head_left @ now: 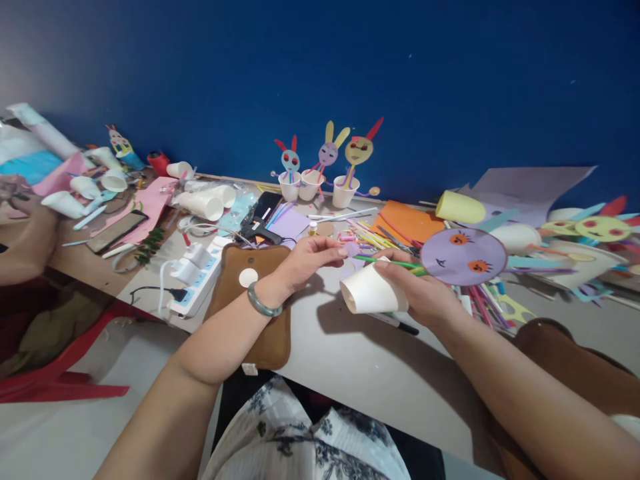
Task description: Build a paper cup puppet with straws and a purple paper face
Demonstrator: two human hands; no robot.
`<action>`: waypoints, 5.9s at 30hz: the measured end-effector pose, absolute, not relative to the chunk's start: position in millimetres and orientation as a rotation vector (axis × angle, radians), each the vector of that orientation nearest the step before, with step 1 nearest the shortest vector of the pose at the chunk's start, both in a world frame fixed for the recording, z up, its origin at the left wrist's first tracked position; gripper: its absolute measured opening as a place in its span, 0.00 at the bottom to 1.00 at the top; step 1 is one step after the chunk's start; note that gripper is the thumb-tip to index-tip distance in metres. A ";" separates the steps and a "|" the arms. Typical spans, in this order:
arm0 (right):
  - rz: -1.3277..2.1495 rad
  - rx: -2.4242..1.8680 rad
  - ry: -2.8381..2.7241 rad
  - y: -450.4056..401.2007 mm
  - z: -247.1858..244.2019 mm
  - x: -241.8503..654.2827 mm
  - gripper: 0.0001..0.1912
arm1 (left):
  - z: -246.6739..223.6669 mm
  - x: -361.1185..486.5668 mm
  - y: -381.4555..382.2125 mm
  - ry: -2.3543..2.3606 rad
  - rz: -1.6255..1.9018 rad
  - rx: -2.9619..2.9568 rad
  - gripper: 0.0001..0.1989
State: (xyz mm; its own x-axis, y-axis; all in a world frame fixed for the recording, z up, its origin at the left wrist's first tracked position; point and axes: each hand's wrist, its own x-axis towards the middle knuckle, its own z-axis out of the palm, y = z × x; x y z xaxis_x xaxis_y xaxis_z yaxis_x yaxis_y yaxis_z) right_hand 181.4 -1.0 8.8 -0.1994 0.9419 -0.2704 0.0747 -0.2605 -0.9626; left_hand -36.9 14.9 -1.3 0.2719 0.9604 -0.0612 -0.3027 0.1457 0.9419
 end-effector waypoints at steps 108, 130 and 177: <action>1.700 -1.225 -1.270 -3.3 26.6 176.8 0.22 | 3.5 -31.6 8.4 0.712 0.909 1.135 0.27; 1.370 -1.139 -1.550 39.7 16.4 189.1 0.34 | 11.2 -58.7 27.7 0.616 1.230 0.898 0.41; 1.126 -1.368 -1.823 45.2 -0.5 168.7 0.14 | 11.6 -55.7 29.0 0.674 1.378 0.827 0.37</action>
State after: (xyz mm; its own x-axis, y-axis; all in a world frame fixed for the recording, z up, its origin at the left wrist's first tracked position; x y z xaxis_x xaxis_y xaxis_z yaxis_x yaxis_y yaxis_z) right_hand 168.7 45.2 -0.5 -0.2973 0.9543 -0.0308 0.4548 0.1132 -0.8834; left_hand -55.7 29.0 11.6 0.0924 0.9940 0.0590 -0.5641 0.0034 0.8257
